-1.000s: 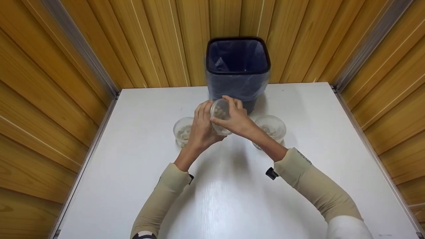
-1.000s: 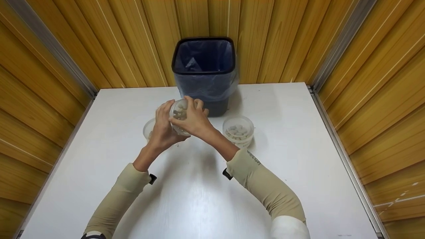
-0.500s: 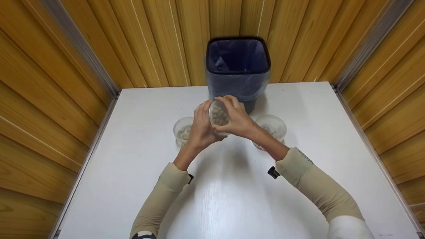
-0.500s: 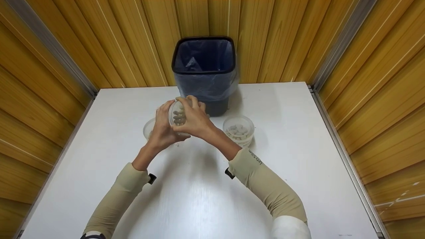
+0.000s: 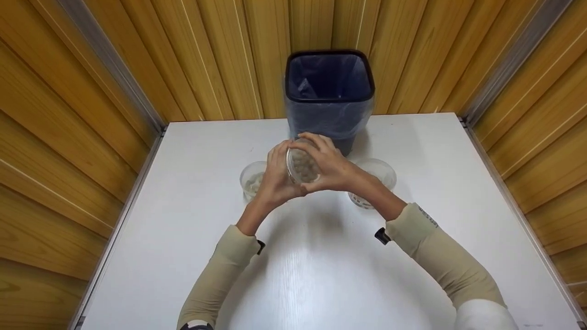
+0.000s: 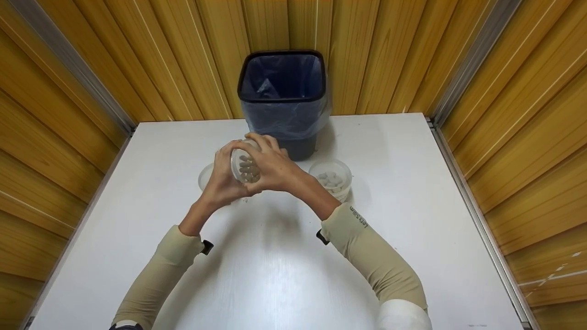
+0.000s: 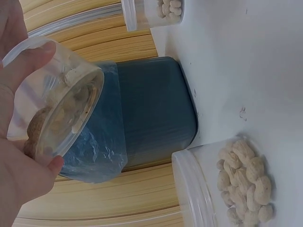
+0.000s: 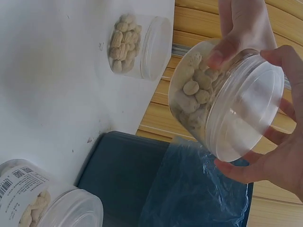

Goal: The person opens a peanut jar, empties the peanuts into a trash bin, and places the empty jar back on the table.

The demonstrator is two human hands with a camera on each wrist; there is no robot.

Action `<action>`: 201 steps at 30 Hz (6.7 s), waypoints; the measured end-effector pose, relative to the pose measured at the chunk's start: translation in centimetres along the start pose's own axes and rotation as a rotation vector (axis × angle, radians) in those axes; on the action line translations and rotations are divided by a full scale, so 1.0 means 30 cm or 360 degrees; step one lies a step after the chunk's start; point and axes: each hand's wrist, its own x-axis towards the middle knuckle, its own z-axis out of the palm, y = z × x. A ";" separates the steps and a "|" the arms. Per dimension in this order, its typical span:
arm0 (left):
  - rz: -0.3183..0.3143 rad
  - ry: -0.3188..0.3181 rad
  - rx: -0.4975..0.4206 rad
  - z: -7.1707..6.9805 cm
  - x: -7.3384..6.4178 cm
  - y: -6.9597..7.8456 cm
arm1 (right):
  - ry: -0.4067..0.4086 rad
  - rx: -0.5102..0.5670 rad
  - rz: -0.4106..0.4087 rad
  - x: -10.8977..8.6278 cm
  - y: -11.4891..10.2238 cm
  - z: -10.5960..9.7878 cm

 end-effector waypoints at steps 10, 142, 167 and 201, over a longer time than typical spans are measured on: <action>-0.0035 -0.0080 -0.0025 0.006 -0.006 -0.004 | -0.0100 -0.0050 -0.0147 -0.018 0.015 -0.011; -0.0307 0.0236 -0.0139 -0.031 -0.127 -0.119 | -0.0358 -0.0238 0.1214 -0.169 0.362 0.243; -0.0303 0.0205 -0.0083 -0.022 -0.127 -0.121 | 0.0139 -0.0084 0.0877 -0.159 0.368 0.148; -0.0304 0.0268 -0.0115 -0.008 -0.128 -0.131 | 0.1175 0.0979 0.1137 0.047 0.407 -0.266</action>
